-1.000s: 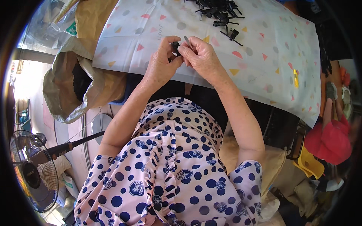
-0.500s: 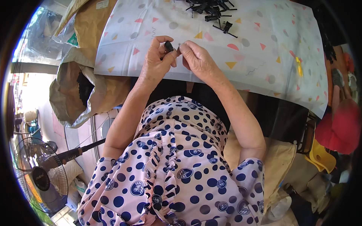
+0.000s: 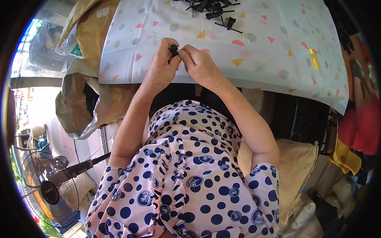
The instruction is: Assembling and inspecting small black electronic components at a workstation.
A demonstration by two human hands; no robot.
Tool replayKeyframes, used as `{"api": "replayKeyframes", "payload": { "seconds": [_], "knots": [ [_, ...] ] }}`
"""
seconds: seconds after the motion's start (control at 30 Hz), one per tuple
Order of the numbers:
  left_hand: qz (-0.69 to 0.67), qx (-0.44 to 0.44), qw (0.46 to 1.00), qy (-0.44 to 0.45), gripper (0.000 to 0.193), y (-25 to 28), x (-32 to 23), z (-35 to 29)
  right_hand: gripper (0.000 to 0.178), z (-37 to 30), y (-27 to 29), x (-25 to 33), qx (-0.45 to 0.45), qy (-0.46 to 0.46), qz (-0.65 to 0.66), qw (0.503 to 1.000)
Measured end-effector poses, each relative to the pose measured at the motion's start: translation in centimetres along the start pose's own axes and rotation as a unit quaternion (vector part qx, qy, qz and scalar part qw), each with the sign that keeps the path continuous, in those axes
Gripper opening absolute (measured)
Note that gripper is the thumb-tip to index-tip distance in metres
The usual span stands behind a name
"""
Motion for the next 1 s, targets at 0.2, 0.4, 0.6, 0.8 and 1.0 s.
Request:
{"api": "replayKeyframes", "payload": {
  "seconds": [0.2,0.4,0.6,0.8,1.0],
  "knots": [
    [0.092,-0.078,0.987,-0.102,0.027,0.8,-0.9,0.0,0.027,1.0,-0.7,-0.7,-0.056,0.002,-0.008,0.998],
    [0.001,-0.077,0.997,-0.023,0.025,1.4,1.2,0.0,0.027,1.4,-1.3,-0.6,-0.024,-0.023,0.06,0.998],
    [-0.563,-0.024,0.823,0.077,0.019,2.7,2.8,0.1,0.025,0.8,-1.9,0.1,0.0,-0.084,0.236,0.968],
    [-0.601,0.013,0.787,0.139,0.03,1.7,3.6,-0.4,0.024,1.2,-1.2,0.0,0.02,-0.035,0.281,0.959],
    [-0.513,0.152,0.841,0.081,0.038,0.2,0.8,-0.6,0.019,1.2,-0.8,-0.5,0.088,-0.079,0.347,0.931]
  ]
}}
Point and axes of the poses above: each hand's wrist, its own z-axis towards the middle knuckle, its own y-axis out of the back of the hand, x = y × z, the point moved 8 cm from there along z, towards the middle knuckle, and after that the axes turned 1 degree about x, right-handed, at the moved point
